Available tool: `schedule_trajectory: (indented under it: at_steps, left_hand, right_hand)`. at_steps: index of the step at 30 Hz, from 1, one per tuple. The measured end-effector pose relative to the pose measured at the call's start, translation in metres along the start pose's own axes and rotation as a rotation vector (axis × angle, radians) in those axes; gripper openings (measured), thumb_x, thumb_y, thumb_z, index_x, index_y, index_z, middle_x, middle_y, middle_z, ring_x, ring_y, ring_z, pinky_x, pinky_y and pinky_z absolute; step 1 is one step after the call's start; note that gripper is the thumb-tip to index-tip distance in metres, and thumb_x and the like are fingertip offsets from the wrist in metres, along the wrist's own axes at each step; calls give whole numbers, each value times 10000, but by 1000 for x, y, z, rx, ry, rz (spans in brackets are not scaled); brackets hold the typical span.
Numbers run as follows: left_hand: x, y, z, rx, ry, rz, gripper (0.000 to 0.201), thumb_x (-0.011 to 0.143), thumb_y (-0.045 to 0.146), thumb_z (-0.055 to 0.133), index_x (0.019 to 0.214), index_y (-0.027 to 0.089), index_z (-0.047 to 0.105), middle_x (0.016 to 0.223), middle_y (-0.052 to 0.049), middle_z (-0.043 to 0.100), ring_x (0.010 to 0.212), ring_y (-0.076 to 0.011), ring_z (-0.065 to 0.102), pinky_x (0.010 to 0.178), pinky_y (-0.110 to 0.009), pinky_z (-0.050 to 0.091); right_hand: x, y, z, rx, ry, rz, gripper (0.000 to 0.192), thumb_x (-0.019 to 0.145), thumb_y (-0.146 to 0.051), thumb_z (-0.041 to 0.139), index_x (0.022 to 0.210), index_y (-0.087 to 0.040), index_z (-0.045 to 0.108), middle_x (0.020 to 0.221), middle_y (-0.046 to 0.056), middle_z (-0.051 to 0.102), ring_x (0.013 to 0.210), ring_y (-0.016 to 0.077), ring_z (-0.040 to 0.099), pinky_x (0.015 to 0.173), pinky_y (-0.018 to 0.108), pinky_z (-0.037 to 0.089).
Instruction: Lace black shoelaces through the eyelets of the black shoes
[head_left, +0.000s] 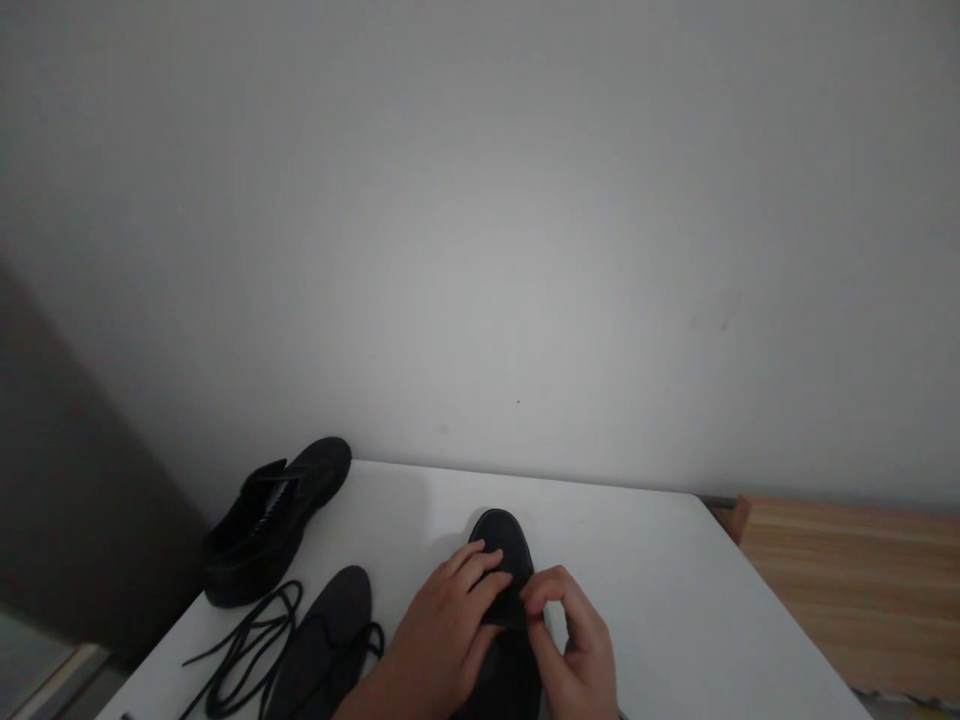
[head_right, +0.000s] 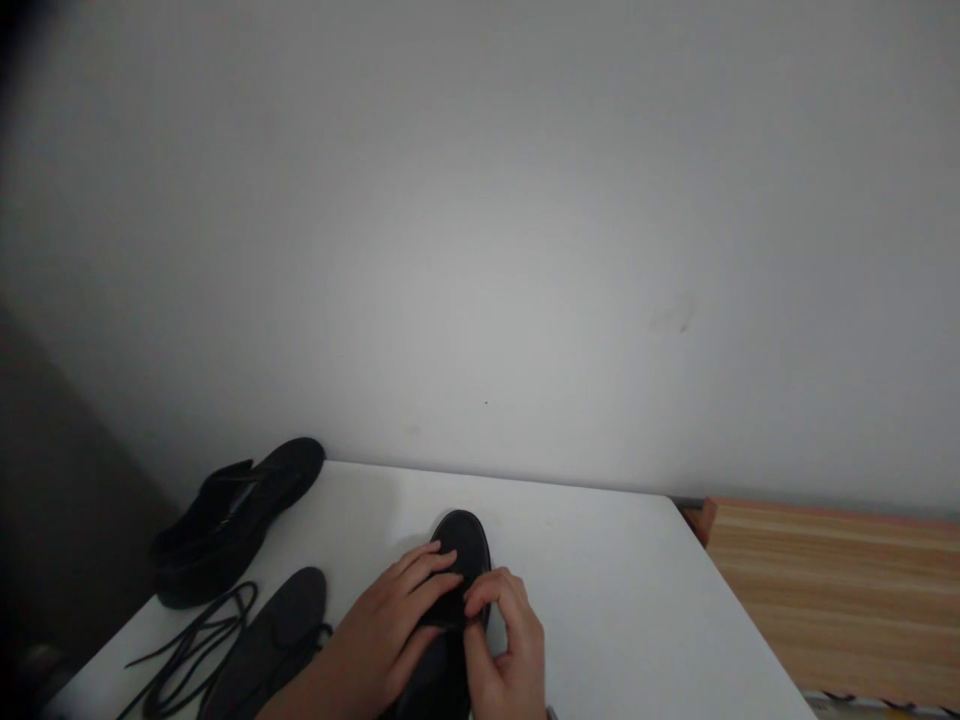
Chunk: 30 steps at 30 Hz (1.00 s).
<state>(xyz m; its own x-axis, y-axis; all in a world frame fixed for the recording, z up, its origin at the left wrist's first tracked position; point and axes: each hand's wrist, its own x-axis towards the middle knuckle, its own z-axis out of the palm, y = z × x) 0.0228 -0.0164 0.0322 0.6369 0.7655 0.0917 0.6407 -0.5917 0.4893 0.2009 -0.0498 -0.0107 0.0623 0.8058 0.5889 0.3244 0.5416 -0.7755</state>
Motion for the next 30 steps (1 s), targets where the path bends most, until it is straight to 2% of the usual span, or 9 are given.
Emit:
schedule_trajectory:
  at_steps: [5,11,14,18,20,22,26,28,30]
  left_hand:
    - [8,2,-5,-18,82,23,319,936,139,544,1204,221,697,1334,-88,670,1297,-321,541,1084,-513,444]
    - [24,-1,0,-183,241,-32,180,935,223,593,966,208,770,969,-82,759,968,-287,626,894,-432,455]
    - [32,-8,8,-474,367,-139,163,860,285,672,757,189,754,792,-70,713,870,-271,582,855,-399,413]
    - [41,-18,21,-748,438,-223,330,834,389,644,572,190,663,669,-29,602,775,-231,542,778,-349,411]
    - [42,-20,26,-804,438,-237,358,836,421,626,567,186,654,663,-20,576,750,-220,544,759,-339,420]
    - [43,-20,30,-869,439,-243,344,827,438,631,606,181,685,702,-29,598,783,-230,571,790,-346,434]
    - [41,-19,32,-992,437,-237,303,811,453,651,758,182,774,1001,-93,696,1040,-291,614,972,-385,418]
    - [40,-19,32,-1049,431,-243,313,797,468,668,790,182,793,1161,-116,682,1155,-317,591,1043,-399,387]
    - [40,-20,31,-1098,418,-251,336,785,489,681,787,177,802,1223,-130,669,1195,-336,581,1058,-408,386]
  right_hand:
    - [6,-10,2,62,79,2,155,982,-141,475,892,-232,562,836,5,570,784,156,569,701,250,471]
    - [11,-10,-2,66,168,7,109,997,-184,490,1008,-246,580,877,8,567,788,147,569,695,226,488]
    - [13,-9,-6,31,92,15,146,1004,-175,468,1002,-249,594,874,12,587,794,146,583,685,217,482]
    - [16,-14,-9,-29,-111,-27,191,1002,-169,450,1014,-241,626,1029,60,625,962,179,619,815,260,491]
    - [16,-17,-10,-49,-181,-36,208,1007,-178,431,964,-232,628,986,57,633,939,179,621,818,267,481]
    - [15,-17,-10,-51,-195,-16,217,1012,-206,421,899,-223,606,864,33,621,818,166,606,733,254,468]
    - [11,-10,-4,-50,-105,112,208,991,-306,491,809,-217,540,719,-9,536,638,142,516,580,237,402]
    - [9,-5,1,-10,-35,213,217,966,-359,541,802,-225,494,690,-32,488,599,134,479,548,231,382]
    - [9,-2,4,68,29,313,233,940,-411,579,838,-234,467,692,-42,472,598,135,470,544,229,383]
